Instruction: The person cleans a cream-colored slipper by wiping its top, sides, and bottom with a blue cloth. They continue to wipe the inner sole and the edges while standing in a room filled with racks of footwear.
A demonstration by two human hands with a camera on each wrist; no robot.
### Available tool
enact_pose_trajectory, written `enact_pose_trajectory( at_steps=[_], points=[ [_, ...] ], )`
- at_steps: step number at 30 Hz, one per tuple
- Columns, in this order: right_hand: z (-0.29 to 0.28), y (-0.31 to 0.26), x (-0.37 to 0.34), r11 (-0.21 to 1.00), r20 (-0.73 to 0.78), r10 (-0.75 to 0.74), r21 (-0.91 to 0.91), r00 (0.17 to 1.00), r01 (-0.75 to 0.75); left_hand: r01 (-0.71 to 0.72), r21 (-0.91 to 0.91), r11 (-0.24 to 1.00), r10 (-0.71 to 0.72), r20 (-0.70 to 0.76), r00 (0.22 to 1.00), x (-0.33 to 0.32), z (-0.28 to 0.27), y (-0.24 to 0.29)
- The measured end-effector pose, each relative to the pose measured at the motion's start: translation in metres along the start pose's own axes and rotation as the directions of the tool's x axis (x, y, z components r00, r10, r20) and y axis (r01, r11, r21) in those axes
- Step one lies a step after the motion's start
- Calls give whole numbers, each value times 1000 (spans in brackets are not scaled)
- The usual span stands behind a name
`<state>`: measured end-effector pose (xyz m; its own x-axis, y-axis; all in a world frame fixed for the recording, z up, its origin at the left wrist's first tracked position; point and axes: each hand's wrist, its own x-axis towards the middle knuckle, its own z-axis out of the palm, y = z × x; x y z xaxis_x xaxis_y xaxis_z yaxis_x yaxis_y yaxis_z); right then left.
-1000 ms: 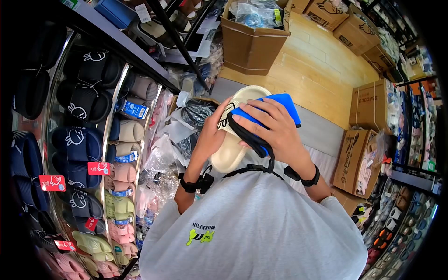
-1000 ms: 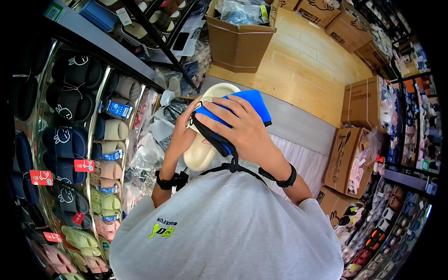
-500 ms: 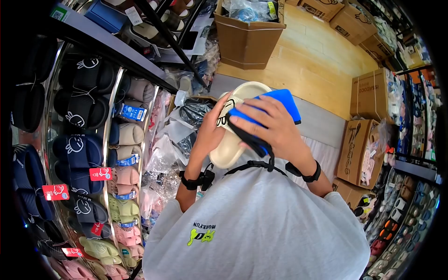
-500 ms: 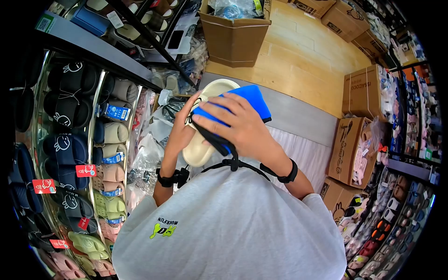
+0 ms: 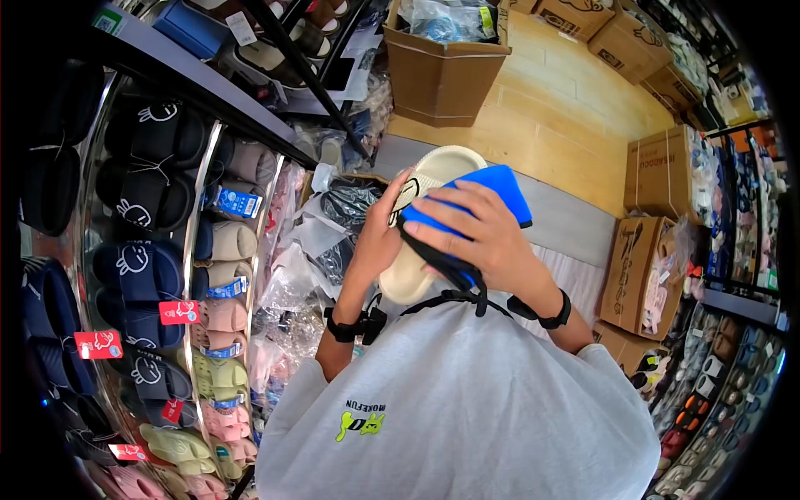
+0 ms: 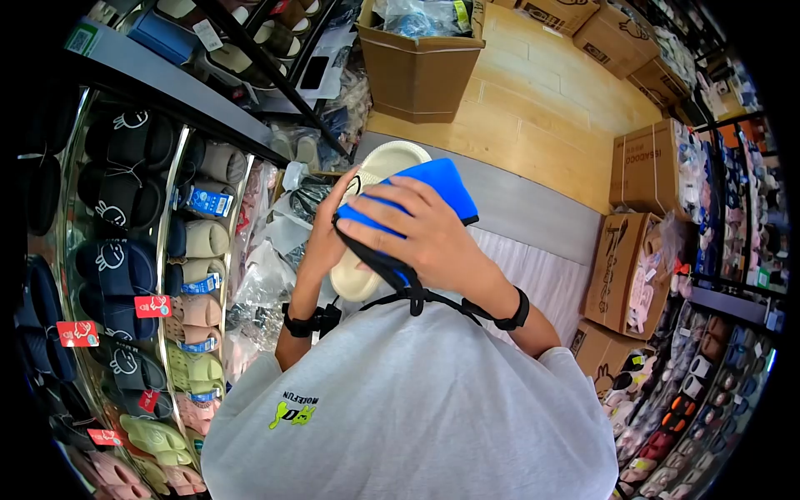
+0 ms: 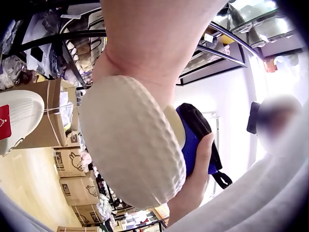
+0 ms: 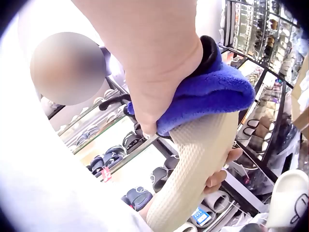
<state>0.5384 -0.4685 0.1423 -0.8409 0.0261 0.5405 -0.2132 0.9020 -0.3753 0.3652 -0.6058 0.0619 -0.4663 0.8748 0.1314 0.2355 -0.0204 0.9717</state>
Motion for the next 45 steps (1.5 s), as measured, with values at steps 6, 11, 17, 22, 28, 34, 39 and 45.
enact_pose_trajectory(
  at_steps=[6,11,17,22,28,34,39,45],
  points=[
    [-6,16,1,997,0,76,-12,997,-76,74,-74,994,-75,-5,997,-3,-2,0],
    [1,3,5,999,-16,40,-16,999,-40,79,-73,994,-77,32,996,-1,-3,-14],
    [-5,17,3,998,47,10,58,999,-13,67,-155,986,-65,23,998,-1,-1,-16],
    [-2,23,0,989,-40,141,-47,989,-142,129,-196,972,-126,25,992,0,0,-10],
    [6,8,0,1000,-15,-24,17,1000,24,105,-199,974,-108,-7,994,-1,1,-8],
    [5,29,-7,991,-71,134,7,988,-134,101,-146,984,-102,2,995,-3,-2,-6],
    [5,16,-3,1000,-51,-6,-10,999,6,62,-162,985,-59,20,998,-3,-2,-4],
    [-6,30,-4,999,-23,53,-8,998,-53,88,-186,979,-88,8,996,-5,-1,-1]
  ],
)
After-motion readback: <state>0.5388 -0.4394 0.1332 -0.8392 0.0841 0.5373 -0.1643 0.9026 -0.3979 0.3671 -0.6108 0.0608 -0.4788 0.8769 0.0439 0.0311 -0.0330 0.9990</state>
